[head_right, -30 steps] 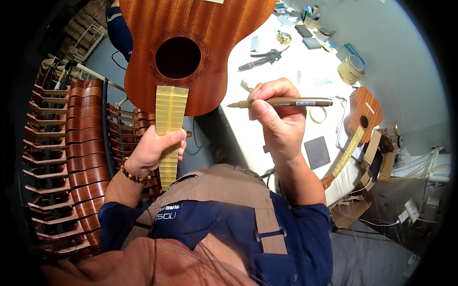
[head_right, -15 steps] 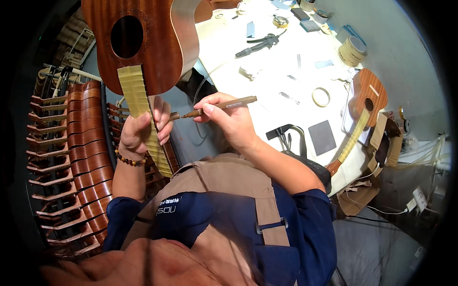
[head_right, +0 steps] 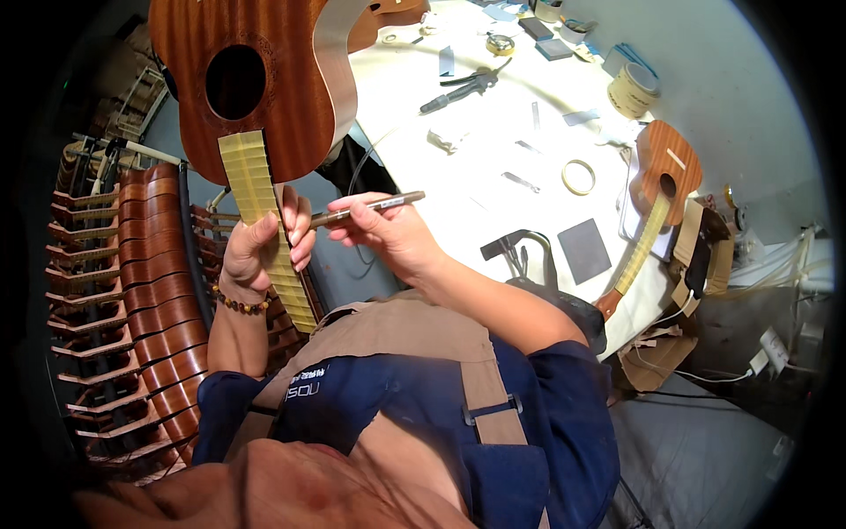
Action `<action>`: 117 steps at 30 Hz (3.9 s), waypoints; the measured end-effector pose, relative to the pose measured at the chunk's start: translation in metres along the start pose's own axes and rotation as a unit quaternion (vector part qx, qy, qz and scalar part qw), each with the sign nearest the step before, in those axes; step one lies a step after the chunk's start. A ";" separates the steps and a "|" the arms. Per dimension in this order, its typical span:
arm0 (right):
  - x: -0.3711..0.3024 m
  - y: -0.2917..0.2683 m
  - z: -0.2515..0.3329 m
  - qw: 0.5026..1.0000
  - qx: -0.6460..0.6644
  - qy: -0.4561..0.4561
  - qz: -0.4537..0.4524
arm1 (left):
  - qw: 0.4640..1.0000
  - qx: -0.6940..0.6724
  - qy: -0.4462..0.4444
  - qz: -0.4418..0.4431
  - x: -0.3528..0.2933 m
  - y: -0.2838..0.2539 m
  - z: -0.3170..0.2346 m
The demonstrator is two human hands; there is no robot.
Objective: The person sands the sides of a wooden ukulele body, wipes it with a cloth, marks locations on the back and headstock with a pen, and cleans the surface using a small tool.
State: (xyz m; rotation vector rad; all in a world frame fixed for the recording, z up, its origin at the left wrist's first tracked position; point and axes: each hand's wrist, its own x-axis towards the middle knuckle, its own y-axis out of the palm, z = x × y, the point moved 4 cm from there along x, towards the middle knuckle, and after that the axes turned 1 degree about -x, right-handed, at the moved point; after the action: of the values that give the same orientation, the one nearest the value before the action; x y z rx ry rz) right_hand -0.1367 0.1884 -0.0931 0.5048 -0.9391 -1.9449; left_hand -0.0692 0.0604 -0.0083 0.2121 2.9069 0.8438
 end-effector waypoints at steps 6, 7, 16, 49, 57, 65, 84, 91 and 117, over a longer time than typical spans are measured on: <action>0.001 0.008 -0.006 0.997 0.072 0.004 -0.005 | 0.999 0.030 0.001 -0.024 -0.002 -0.004 0.004; 0.002 0.007 -0.008 0.996 0.084 0.001 -0.006 | 0.999 0.037 -0.001 -0.024 -0.001 -0.005 0.005; 0.009 -0.025 -0.005 0.994 0.088 -0.066 -0.018 | 0.997 0.060 -0.005 -0.041 0.000 -0.025 0.013; -0.061 -0.348 0.087 0.383 -0.834 0.055 -0.393 | 0.986 0.035 -0.123 -0.106 -0.037 -0.026 0.042; -0.098 -0.356 0.074 0.408 -0.794 -0.103 -0.438 | 0.989 0.039 -0.112 -0.083 -0.079 -0.031 0.044; -0.102 -0.351 0.064 0.456 -0.730 -0.126 -0.493 | 0.983 0.037 -0.162 -0.085 -0.111 -0.020 0.042; -0.122 -0.347 0.105 0.394 -0.681 0.039 -0.616 | 0.967 0.026 -0.226 -0.118 -0.148 -0.003 0.033; -0.108 -0.366 0.117 0.645 -0.489 -0.119 -0.575 | 0.958 0.042 -0.258 -0.121 -0.136 0.011 0.022; -0.054 -0.128 0.071 0.980 -0.174 -0.015 -0.097 | 0.726 0.647 -0.230 -0.031 -0.083 0.006 -0.050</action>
State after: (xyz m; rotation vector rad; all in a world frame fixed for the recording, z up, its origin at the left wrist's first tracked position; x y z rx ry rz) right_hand -0.2250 0.3041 -0.1491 0.3738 -0.5630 -2.2401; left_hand 0.0056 0.0251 0.0424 0.3316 2.3869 -1.2024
